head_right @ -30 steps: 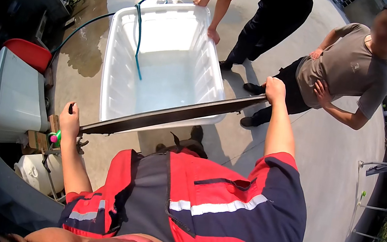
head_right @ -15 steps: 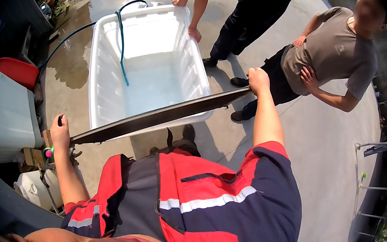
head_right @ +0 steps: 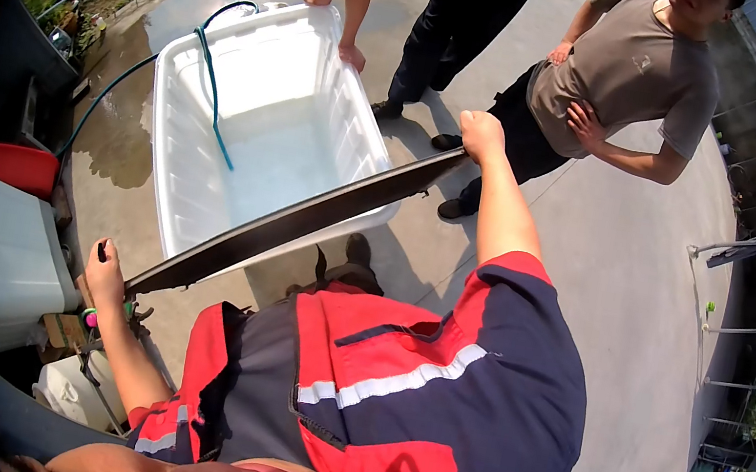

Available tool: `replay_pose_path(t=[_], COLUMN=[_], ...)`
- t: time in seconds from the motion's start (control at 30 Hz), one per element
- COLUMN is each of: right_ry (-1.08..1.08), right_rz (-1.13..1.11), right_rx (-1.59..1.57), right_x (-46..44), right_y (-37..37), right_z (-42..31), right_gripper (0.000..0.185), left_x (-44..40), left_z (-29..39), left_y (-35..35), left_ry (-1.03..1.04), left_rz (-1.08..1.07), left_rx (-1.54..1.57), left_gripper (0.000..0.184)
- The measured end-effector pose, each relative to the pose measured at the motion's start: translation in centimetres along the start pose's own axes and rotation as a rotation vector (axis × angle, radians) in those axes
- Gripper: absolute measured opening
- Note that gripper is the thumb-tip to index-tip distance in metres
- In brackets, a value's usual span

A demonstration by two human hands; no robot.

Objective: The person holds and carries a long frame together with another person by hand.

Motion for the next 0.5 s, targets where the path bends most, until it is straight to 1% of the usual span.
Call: replay_pose_path(t=[0.1,0.2,0.3,0.4,0.5], right_ry=[-0.044,0.056,0.101,-0.014,-0.112], right_rz=[0.047,0.002,-0.082,-0.085,-0.039], right_rx=[0.039,-0.001,-0.082,-0.053,0.007], right_x=[0.2,0.4,0.1,0.2,-0.5], right_y=[-0.4,-0.4,0.4,0.3,0.9], right_z=[-0.6,-0.3,0.5,-0.1,0.3], right_gripper=[0.035,0.035,0.036,0.037,0.039], left_x=[-0.1,-0.1,-0.2,-0.1,-0.2], left_z=[-0.6,-0.9,-0.6,-0.9,-0.9], left_y=[0.2,0.2,0.2,0.2,0.2], left_ry=[-0.013,-0.021,0.021,-0.017,-0.026], left_rz=[-0.013,-0.016,-0.005,-0.012,-0.025], left_rx=[0.006,0.008,0.01,0.022,0.005], left_gripper=[0.03,0.03,0.03,0.03,0.029])
Point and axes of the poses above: each hand's wrist, its own x-axis away from the middle knuckle, its own y-axis out of the palm, z = x × y, the point moved 10 cm from there along -x, towards the middle knuckle, and after that the axes turned 11 degrees about y, right-handed, at the moved point
